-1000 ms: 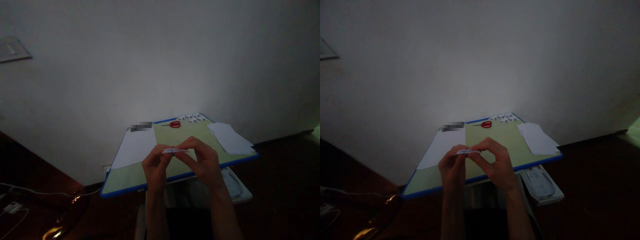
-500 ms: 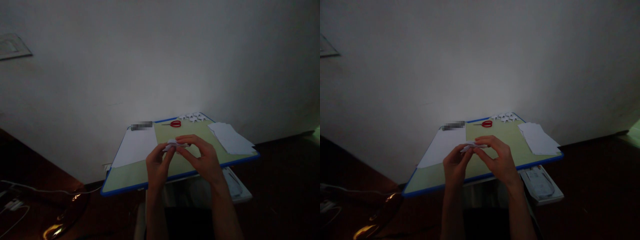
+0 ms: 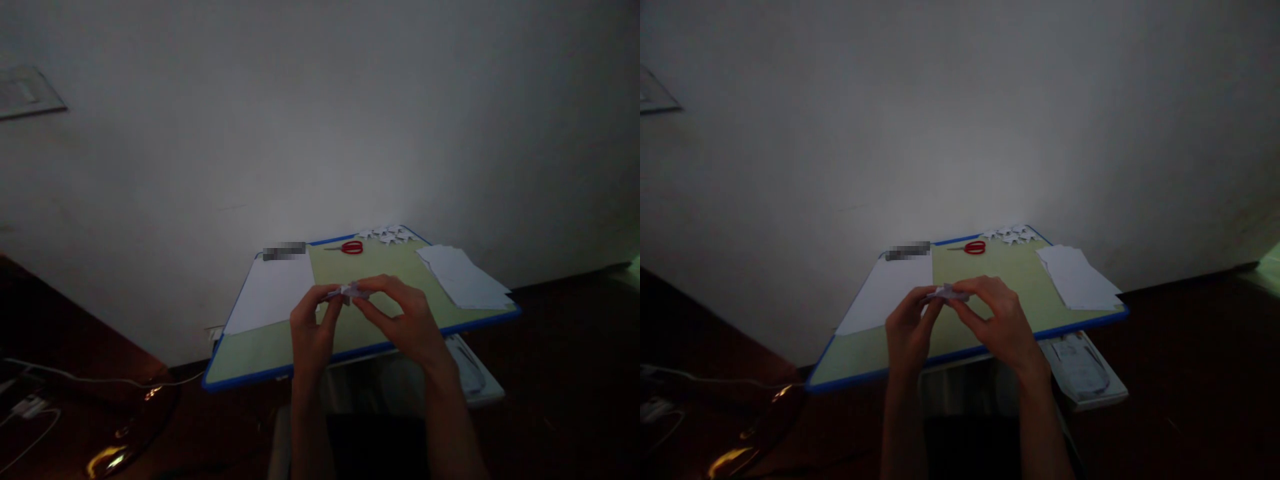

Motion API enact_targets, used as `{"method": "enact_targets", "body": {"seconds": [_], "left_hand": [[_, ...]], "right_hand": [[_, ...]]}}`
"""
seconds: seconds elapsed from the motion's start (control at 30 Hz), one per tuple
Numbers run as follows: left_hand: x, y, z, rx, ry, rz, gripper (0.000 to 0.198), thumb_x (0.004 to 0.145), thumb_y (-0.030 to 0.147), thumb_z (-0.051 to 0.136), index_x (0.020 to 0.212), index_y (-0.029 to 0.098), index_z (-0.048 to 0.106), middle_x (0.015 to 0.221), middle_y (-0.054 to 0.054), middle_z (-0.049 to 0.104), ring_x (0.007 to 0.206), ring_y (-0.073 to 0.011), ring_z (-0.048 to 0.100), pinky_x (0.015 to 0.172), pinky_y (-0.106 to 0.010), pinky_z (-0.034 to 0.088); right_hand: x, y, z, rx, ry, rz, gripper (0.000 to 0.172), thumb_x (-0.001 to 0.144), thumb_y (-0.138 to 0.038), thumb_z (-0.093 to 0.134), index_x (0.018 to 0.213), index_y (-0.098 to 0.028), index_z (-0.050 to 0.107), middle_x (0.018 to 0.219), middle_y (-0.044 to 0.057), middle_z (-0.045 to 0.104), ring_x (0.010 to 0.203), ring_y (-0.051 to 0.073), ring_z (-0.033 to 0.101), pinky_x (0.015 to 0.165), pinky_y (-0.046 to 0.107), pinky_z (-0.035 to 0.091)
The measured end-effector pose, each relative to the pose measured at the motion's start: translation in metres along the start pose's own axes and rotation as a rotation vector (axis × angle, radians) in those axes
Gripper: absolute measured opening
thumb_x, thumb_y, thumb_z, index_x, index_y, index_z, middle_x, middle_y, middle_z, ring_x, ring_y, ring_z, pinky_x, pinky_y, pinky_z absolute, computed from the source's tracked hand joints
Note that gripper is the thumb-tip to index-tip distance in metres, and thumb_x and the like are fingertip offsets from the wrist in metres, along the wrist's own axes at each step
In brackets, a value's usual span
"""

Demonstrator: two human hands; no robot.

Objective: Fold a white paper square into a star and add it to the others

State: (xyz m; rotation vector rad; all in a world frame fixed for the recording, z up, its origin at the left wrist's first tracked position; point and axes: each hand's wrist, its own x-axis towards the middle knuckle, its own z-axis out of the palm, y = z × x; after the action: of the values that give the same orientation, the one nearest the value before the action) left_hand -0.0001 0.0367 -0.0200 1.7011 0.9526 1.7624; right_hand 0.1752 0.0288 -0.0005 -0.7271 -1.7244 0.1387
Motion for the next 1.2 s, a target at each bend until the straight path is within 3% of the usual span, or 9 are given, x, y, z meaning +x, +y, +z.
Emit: {"method": "enact_targets", "body": {"seconds": [0.3, 0.43, 0.5, 0.6, 0.73, 0.83, 1.0, 1.07, 1.2], "left_hand": [[0.002, 0.001, -0.001, 0.046, 0.043, 0.036, 0.02, 0.094, 0.025, 0.077, 0.114, 0.024, 0.075, 0.115, -0.007, 0.075, 0.099, -0.0201, 0.071, 0.089, -0.033, 0.058], [0.003, 0.002, -0.01, 0.129, 0.057, -0.011, 0.019, 0.095, 0.027, 0.074, 0.113, 0.023, 0.074, 0.117, -0.007, 0.077, 0.098, -0.0192, 0.072, 0.088, -0.032, 0.058], [0.004, 0.003, -0.018, 0.174, 0.082, -0.045, 0.017, 0.096, 0.029, 0.071, 0.112, 0.022, 0.075, 0.116, -0.007, 0.078, 0.097, -0.0195, 0.073, 0.088, -0.033, 0.058], [0.005, -0.002, -0.033, 0.259, 0.108, -0.124, 0.019, 0.097, 0.034, 0.07, 0.109, 0.023, 0.077, 0.106, -0.007, 0.081, 0.095, -0.0216, 0.075, 0.087, -0.034, 0.058], [0.007, -0.017, -0.047, 0.314, 0.038, -0.142, 0.019, 0.096, 0.035, 0.068, 0.102, 0.021, 0.079, 0.096, -0.007, 0.083, 0.09, -0.0231, 0.077, 0.086, -0.036, 0.059], [0.007, -0.029, -0.051, 0.302, 0.027, -0.144, 0.019, 0.097, 0.033, 0.065, 0.098, 0.02, 0.078, 0.089, -0.006, 0.083, 0.085, -0.0225, 0.078, 0.087, -0.036, 0.06], [0.007, -0.038, -0.056, 0.284, -0.004, -0.159, 0.022, 0.098, 0.036, 0.063, 0.099, 0.02, 0.077, 0.09, -0.007, 0.083, 0.087, -0.0226, 0.079, 0.086, -0.036, 0.06], [0.006, -0.039, -0.057, 0.276, -0.02, -0.162, 0.024, 0.098, 0.038, 0.061, 0.098, 0.02, 0.076, 0.091, -0.007, 0.083, 0.087, -0.0229, 0.079, 0.085, -0.035, 0.06], [0.005, -0.038, -0.058, 0.284, -0.073, -0.174, 0.024, 0.097, 0.038, 0.061, 0.093, 0.02, 0.076, 0.088, -0.007, 0.083, 0.083, -0.0231, 0.078, 0.08, -0.034, 0.06]], "right_hand": [[0.002, 0.0, 0.002, 0.077, -0.024, -0.039, 0.014, 0.097, -0.017, 0.075, 0.107, -0.025, 0.071, 0.107, 0.003, 0.079, 0.103, 0.02, 0.073, 0.094, 0.038, 0.057], [-0.003, 0.013, 0.009, -0.022, -0.026, 0.04, 0.025, 0.096, -0.018, 0.076, 0.12, -0.024, 0.071, 0.107, 0.005, 0.076, 0.099, 0.021, 0.07, 0.088, 0.037, 0.057], [-0.009, 0.025, 0.011, -0.101, -0.075, 0.05, 0.03, 0.097, -0.017, 0.072, 0.127, -0.024, 0.072, 0.109, 0.007, 0.074, 0.102, 0.023, 0.068, 0.091, 0.041, 0.056], [-0.019, 0.044, 0.014, -0.251, -0.185, -0.003, 0.021, 0.098, -0.014, 0.068, 0.113, -0.024, 0.079, 0.103, 0.008, 0.074, 0.101, 0.027, 0.065, 0.092, 0.047, 0.055], [-0.028, 0.066, 0.018, -0.343, -0.311, 0.028, 0.031, 0.093, -0.007, 0.064, 0.112, -0.024, 0.082, 0.107, 0.01, 0.075, 0.101, 0.029, 0.065, 0.094, 0.051, 0.055], [-0.034, 0.075, 0.024, -0.3, -0.307, 0.094, 0.034, 0.091, -0.005, 0.062, 0.112, -0.023, 0.082, 0.11, 0.01, 0.075, 0.104, 0.027, 0.069, 0.097, 0.049, 0.058], [-0.048, 0.072, 0.028, -0.281, -0.255, 0.12, 0.029, 0.096, -0.018, 0.063, 0.12, -0.022, 0.079, 0.12, 0.012, 0.075, 0.11, 0.027, 0.071, 0.1, 0.047, 0.059], [-0.053, 0.067, 0.027, -0.278, -0.195, 0.153, 0.03, 0.098, -0.022, 0.062, 0.124, -0.021, 0.077, 0.119, 0.012, 0.073, 0.103, 0.025, 0.072, 0.095, 0.044, 0.06], [-0.061, 0.059, 0.029, -0.358, -0.143, 0.25, 0.031, 0.101, -0.026, 0.059, 0.123, -0.017, 0.078, 0.096, 0.007, 0.069, 0.072, 0.019, 0.067, 0.075, 0.037, 0.059]]}}
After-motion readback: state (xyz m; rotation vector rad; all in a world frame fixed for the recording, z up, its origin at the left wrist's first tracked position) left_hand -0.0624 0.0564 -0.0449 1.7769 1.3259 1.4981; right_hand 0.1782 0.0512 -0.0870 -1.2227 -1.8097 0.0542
